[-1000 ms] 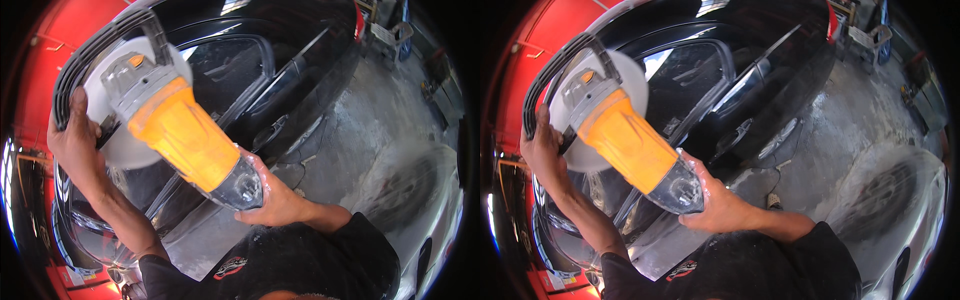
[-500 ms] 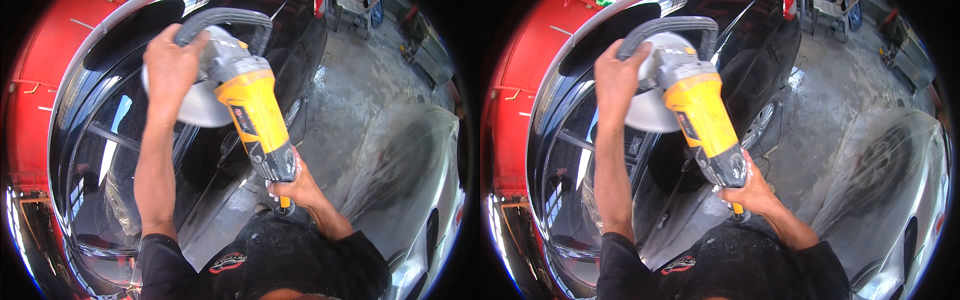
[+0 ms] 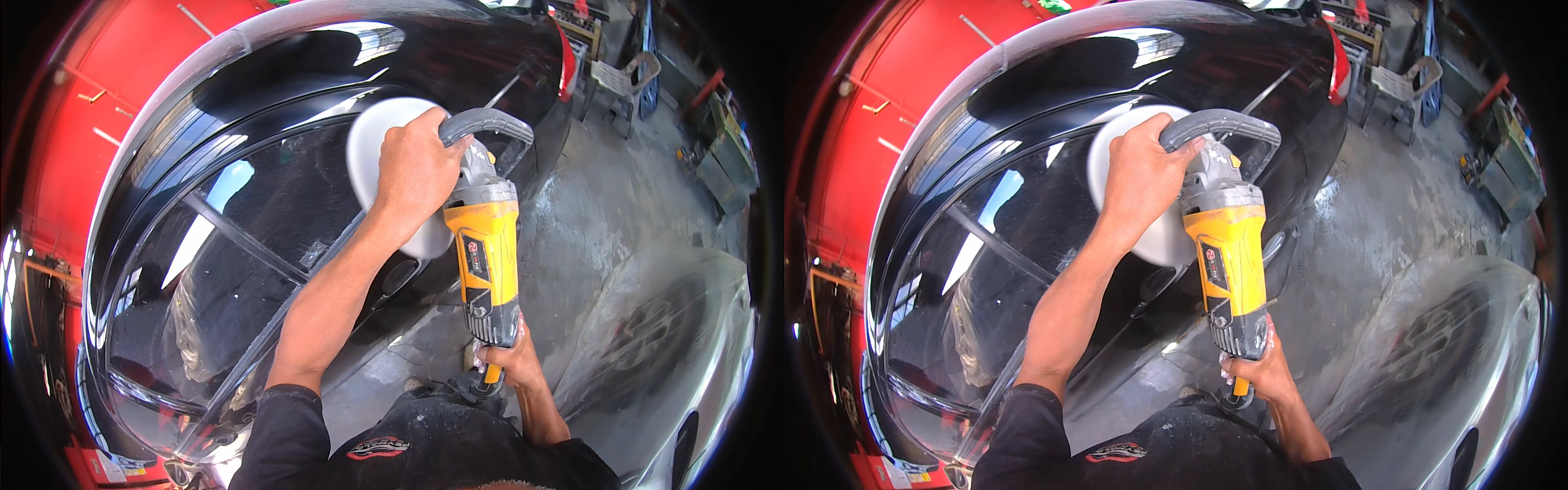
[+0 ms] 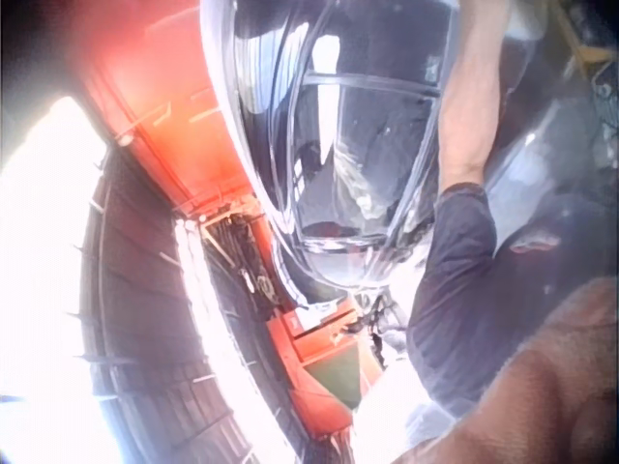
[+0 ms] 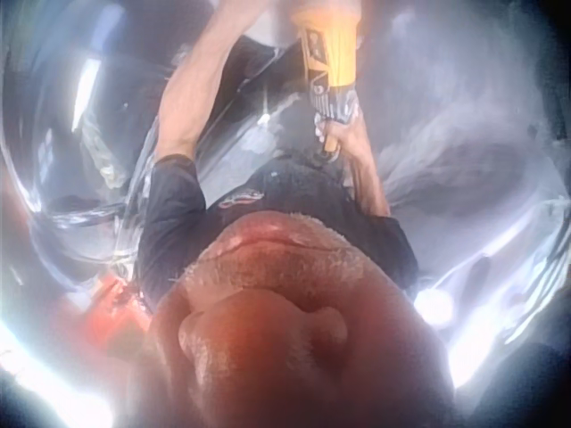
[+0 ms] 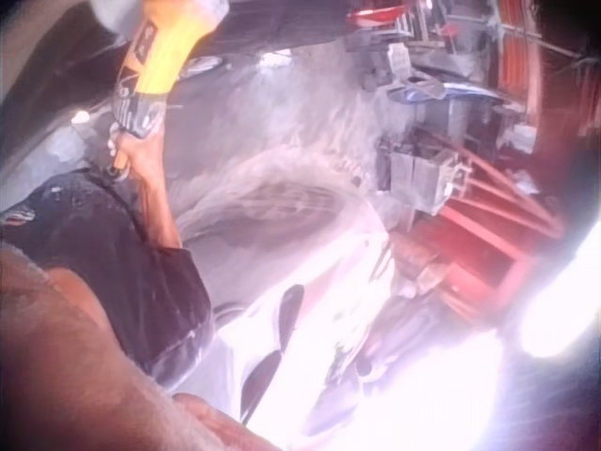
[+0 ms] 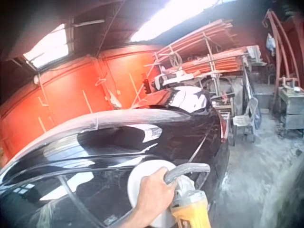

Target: The person uses a yellow electric polisher with a white pad to buff the rear window of a black car. They move the tool in circular motions across the glass surface, occasionally pausing to wipe the area with a white cloth.

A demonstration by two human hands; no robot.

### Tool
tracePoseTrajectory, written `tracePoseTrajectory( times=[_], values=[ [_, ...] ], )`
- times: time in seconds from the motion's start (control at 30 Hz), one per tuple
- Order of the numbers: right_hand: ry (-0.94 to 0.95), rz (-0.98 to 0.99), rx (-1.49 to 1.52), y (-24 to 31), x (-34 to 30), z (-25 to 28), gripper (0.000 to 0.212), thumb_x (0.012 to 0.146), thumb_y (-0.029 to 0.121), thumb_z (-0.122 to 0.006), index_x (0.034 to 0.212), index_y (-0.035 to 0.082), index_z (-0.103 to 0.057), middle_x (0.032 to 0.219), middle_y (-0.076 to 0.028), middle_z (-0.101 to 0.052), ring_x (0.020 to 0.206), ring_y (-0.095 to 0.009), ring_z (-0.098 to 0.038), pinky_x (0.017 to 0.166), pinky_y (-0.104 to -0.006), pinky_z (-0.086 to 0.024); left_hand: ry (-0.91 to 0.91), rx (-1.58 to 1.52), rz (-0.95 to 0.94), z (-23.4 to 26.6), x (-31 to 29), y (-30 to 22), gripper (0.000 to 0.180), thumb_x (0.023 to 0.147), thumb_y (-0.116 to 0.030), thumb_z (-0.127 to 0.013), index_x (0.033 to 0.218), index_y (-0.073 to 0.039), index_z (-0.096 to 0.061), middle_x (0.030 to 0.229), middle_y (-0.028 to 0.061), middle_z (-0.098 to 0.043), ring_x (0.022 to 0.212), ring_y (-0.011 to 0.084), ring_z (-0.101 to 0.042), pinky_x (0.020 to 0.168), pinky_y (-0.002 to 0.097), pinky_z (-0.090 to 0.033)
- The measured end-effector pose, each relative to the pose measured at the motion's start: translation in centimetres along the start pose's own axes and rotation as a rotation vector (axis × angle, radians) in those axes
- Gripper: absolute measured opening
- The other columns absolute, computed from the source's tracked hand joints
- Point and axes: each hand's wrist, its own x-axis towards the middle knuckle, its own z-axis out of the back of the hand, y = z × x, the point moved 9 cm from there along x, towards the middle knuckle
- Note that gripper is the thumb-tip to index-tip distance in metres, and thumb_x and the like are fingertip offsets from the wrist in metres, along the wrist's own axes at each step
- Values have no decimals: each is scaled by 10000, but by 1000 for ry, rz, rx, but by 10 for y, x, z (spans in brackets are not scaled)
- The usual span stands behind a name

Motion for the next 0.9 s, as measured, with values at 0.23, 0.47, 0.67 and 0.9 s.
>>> tracePoseTrajectory(
  times=[0.23, 0.47, 0.67, 0.9],
  values=[
    [29, 22, -89, 30, -10, -36, 701, 679, -86, -723, 1303, 21, -422, 941, -68, -611, 743, -149, -628, 628, -299, -534, -151, -105, -28, 62, 0, -1, 204, 849, -138, -783, 991, 1, -737, 839, 144, -733, 727, 210, -687, 699, 345, -516],
    [144, 66, -295, 61, -14, -63, 804, 680, -29, -785, 1385, 8, -402, 1096, -45, -601, 1008, -129, -581, 877, -297, -495, -372, -168, -46, 151, -34, -9, 149, 878, -95, -762, 984, 6, -733, 805, 39, -712, 722, 82, -593, 678, 275, -487],
    [322, 108, -387, 75, -11, -86, 844, 675, -18, -782, 1414, 6, -375, 1132, -79, -611, 1006, -152, -602, 889, -325, -501, -600, -75, -115, 207, -70, -32, 194, 844, -138, -784, 973, 0, -738, 800, 94, -718, 708, 154, -636, 677, 317, -502],
    [681, 253, -409, 94, -14, -175, 997, 668, -4, -809, 1509, 12, -273, 1344, -105, -517, 1262, -189, -506, 1079, -360, -405, -920, 27, 149, 314, -151, -22, 257, 881, -188, -768, 1096, -46, -764, 707, 7, -659, 579, 90, -543, 550, 284, -452]
  ],
)
